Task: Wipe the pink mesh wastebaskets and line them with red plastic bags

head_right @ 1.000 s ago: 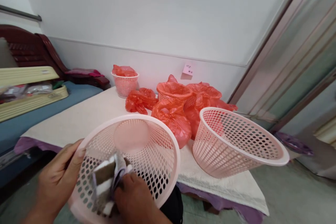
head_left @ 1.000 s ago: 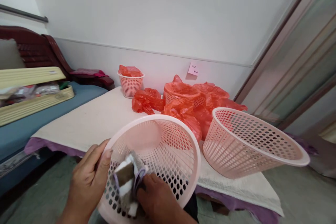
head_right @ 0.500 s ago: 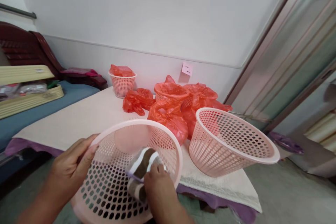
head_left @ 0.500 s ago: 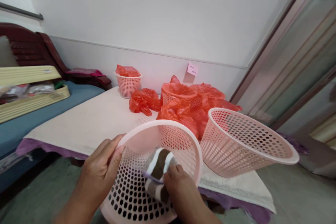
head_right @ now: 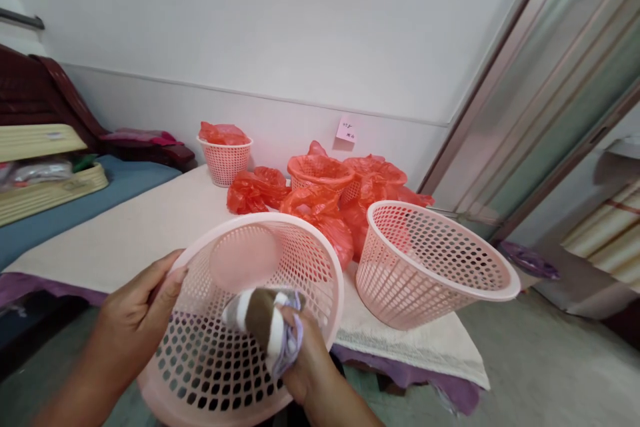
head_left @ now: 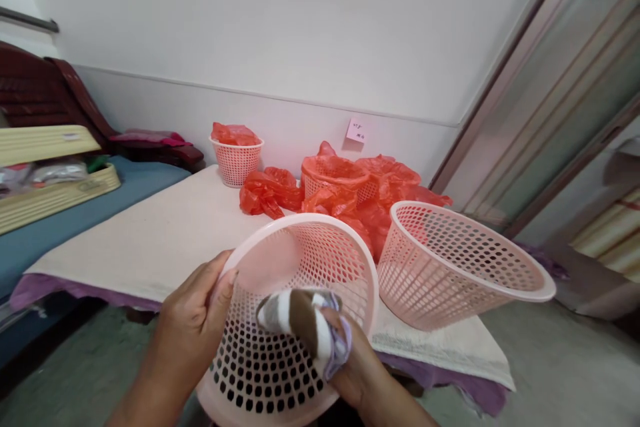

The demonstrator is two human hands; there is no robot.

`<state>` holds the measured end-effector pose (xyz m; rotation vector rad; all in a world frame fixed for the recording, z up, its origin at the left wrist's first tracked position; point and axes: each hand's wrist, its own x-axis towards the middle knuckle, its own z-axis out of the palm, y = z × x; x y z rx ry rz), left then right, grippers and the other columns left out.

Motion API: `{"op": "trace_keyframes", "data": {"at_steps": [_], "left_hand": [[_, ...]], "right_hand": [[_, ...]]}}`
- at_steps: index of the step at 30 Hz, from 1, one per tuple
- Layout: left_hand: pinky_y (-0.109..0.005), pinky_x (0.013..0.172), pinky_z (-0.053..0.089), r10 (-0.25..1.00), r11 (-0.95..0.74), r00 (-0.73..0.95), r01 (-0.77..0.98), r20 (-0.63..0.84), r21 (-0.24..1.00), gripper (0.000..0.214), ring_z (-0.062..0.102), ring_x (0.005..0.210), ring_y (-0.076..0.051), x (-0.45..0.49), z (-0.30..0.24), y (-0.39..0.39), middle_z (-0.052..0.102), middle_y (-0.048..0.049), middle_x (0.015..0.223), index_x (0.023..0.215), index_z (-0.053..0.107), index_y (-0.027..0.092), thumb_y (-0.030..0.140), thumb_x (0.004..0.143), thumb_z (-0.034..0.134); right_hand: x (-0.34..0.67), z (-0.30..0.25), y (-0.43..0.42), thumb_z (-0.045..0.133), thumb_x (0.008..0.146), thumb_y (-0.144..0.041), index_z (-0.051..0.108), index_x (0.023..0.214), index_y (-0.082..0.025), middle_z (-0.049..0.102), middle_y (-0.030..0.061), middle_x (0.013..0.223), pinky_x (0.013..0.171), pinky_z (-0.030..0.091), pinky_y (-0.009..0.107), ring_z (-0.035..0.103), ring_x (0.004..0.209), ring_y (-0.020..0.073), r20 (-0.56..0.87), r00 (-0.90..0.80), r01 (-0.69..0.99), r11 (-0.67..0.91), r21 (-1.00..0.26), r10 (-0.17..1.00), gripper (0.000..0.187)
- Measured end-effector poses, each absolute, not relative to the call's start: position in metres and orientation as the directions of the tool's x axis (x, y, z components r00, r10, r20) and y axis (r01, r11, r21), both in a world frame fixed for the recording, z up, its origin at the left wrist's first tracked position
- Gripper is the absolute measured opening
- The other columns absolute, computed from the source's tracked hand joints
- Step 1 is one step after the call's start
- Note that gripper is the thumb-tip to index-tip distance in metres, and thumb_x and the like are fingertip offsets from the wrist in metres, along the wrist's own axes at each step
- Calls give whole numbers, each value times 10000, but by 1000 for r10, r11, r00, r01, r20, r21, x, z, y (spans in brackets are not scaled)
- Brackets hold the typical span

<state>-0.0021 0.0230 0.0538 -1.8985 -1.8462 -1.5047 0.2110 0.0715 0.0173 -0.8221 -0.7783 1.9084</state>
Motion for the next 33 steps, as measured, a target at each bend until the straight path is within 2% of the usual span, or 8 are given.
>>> {"op": "trace_keyframes", "data": {"at_steps": [2,4,7,12,18,24,29,33], "left_hand": [[-240,903,493,715,-265,-205,805,668,530,331,652,1016,-151,2,53,21,695,-19,1150,1239,588,235,335,942,481],[-236,890,502,709,-277,-194,808,678,520,321,660,1010,-150,7,53,19,700,-28,1149,1226,595,226,324,941,482],[-217,857,514,694,-315,-162,807,701,499,315,669,994,-144,14,53,18,706,-34,1134,1224,593,219,299,940,483],[-194,902,490,672,-347,-122,819,731,456,328,659,1027,-131,19,52,17,702,-37,1134,1246,579,199,275,944,476],[-140,918,450,674,-369,-91,819,733,440,332,640,1046,-92,15,48,16,692,-21,1143,1266,563,210,248,945,485],[-130,918,444,684,-359,-103,815,722,456,328,640,1045,-87,14,48,17,695,-10,1130,1261,568,226,272,947,486],[-156,899,474,694,-301,-155,824,703,479,318,659,1008,-100,7,46,14,697,-18,1161,1242,581,242,314,949,478],[-182,891,493,702,-263,-206,814,682,517,321,670,982,-117,5,45,14,701,-22,1161,1231,593,239,339,947,478]], "right_hand": [[211,33,87,698,662,-226,654,860,-185,703,10,755,714,544,278,681,699,159,-194,-325,-587,-358,-726,926,206],[210,50,101,708,671,-223,633,916,-214,711,-1,835,738,549,280,694,799,169,-84,-206,-657,-202,-726,975,256],[196,64,102,735,681,-265,610,949,-224,707,-6,837,729,561,319,699,811,196,45,-134,-595,-44,-803,990,299],[165,67,83,780,651,-305,629,884,-188,696,4,751,678,555,317,680,705,189,62,-334,-453,-102,-885,941,302],[175,47,119,721,679,-299,588,910,-212,673,-23,733,623,525,290,640,614,157,-24,-119,-509,-82,-857,993,280],[180,-8,146,623,691,-305,542,917,-223,629,-48,694,623,507,291,616,611,157,-34,71,-344,-7,-939,997,254],[178,-2,147,619,719,-316,595,929,-203,670,16,862,764,497,311,636,801,191,111,120,-188,132,-973,987,240],[178,5,155,469,834,-278,602,1063,-162,672,107,1071,917,458,356,622,1010,238,335,4,344,314,-885,942,289]]}}
